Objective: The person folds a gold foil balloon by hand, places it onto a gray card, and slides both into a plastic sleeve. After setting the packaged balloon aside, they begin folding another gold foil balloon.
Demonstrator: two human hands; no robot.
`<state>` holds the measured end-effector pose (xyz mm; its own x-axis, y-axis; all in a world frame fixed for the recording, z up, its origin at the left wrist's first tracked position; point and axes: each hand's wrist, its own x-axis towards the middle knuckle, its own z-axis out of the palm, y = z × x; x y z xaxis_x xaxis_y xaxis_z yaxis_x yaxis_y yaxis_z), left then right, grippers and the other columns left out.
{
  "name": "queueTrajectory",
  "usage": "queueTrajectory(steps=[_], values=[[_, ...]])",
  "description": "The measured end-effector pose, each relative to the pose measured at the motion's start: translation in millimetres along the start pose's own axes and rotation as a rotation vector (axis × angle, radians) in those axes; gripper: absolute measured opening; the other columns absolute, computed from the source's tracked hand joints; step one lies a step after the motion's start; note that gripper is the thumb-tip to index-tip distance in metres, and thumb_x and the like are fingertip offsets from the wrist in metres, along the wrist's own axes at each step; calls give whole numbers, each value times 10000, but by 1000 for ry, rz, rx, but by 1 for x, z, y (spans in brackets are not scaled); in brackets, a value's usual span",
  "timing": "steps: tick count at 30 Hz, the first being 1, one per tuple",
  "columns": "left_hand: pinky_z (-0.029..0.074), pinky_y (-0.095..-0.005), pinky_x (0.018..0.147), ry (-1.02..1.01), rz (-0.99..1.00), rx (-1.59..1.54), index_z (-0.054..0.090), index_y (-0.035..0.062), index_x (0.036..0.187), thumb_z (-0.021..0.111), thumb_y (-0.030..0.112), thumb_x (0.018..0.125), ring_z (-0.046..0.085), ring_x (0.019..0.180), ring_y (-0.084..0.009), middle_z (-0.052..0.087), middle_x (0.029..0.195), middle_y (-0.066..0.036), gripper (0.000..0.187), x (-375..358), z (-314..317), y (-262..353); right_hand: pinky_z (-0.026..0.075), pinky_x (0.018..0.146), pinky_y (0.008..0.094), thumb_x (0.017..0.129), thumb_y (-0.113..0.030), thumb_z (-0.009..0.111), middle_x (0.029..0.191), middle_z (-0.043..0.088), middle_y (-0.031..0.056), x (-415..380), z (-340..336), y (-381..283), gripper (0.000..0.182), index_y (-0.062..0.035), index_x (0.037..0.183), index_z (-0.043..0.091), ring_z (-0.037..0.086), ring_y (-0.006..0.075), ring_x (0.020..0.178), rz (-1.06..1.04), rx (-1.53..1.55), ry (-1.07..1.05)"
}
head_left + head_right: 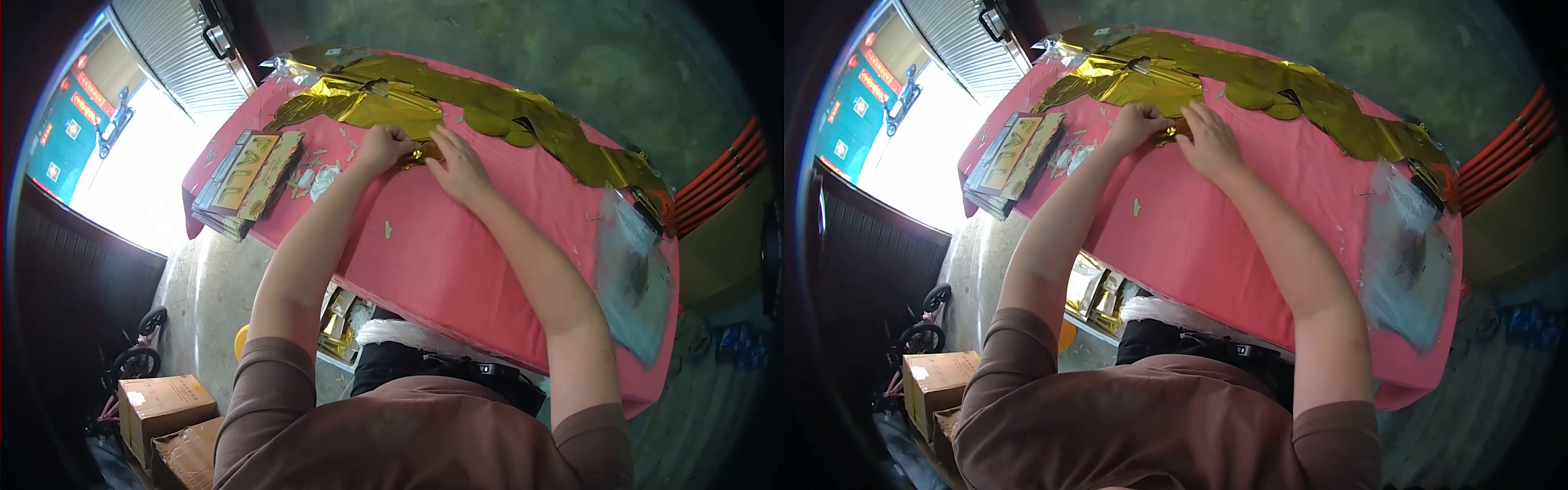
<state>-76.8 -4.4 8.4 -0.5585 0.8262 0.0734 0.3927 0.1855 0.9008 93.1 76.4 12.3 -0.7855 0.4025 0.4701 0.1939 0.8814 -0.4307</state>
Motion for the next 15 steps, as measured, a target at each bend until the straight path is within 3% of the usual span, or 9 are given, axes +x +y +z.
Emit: queueTrajectory(steps=[2,4,5,8,9,11,13,15], values=[[444,-284,527,-35,-56,-98,642,4,704,750,200,707,550,537,-120,630,630,-53,223,8,-4,-1,292,1056,397,846,-291,559,1401,364,144,12,13,-2,552,-38,1315,414,337,291,1299,0,-28,-31],[461,-288,539,-2,66,151,642,14,712,736,203,705,576,568,-117,639,643,-50,211,18,-12,-3,262,1070,407,861,-324,529,1421,336,150,12,18,-2,570,-46,1338,390,302,293,1322,63,-65,-144],[471,-288,555,70,113,190,650,20,723,724,216,710,588,585,-118,646,654,-50,209,24,-20,2,233,1084,417,875,-358,499,1441,308,157,11,19,-2,588,-54,1361,366,267,295,1344,132,-106,-258],[497,-295,604,308,162,137,681,31,763,689,256,732,624,637,-132,666,695,-68,227,44,-71,39,187,1099,430,893,-425,439,1453,295,135,6,23,2,613,-71,1384,338,239,275,1358,128,-192,-287],[500,-299,625,392,325,29,699,37,807,678,260,735,633,649,-146,676,722,-84,235,64,-92,40,187,1099,430,893,-425,439,1453,295,135,5,24,2,613,-71,1384,338,239,275,1358,128,-189,-290],[507,-299,652,692,458,192,701,30,833,679,258,733,645,663,-174,682,738,-99,249,87,-137,76,177,1105,417,896,-435,437,1463,282,116,5,23,1,615,-77,1385,337,230,258,1363,138,-206,-288],[510,-307,681,789,413,226,704,37,866,691,280,722,653,697,-185,685,773,-109,282,122,-174,106,169,1108,417,897,-435,436,1465,278,115,4,23,0,612,-79,1385,338,231,254,1362,142,-204,-280],[473,-270,621,944,662,-30,679,27,831,693,175,760,592,662,-139,654,736,-58,165,131,-212,153,162,1111,416,899,-435,436,1466,275,113,3,24,-1,609,-82,1385,339,231,249,1362,145,-201,-275]])
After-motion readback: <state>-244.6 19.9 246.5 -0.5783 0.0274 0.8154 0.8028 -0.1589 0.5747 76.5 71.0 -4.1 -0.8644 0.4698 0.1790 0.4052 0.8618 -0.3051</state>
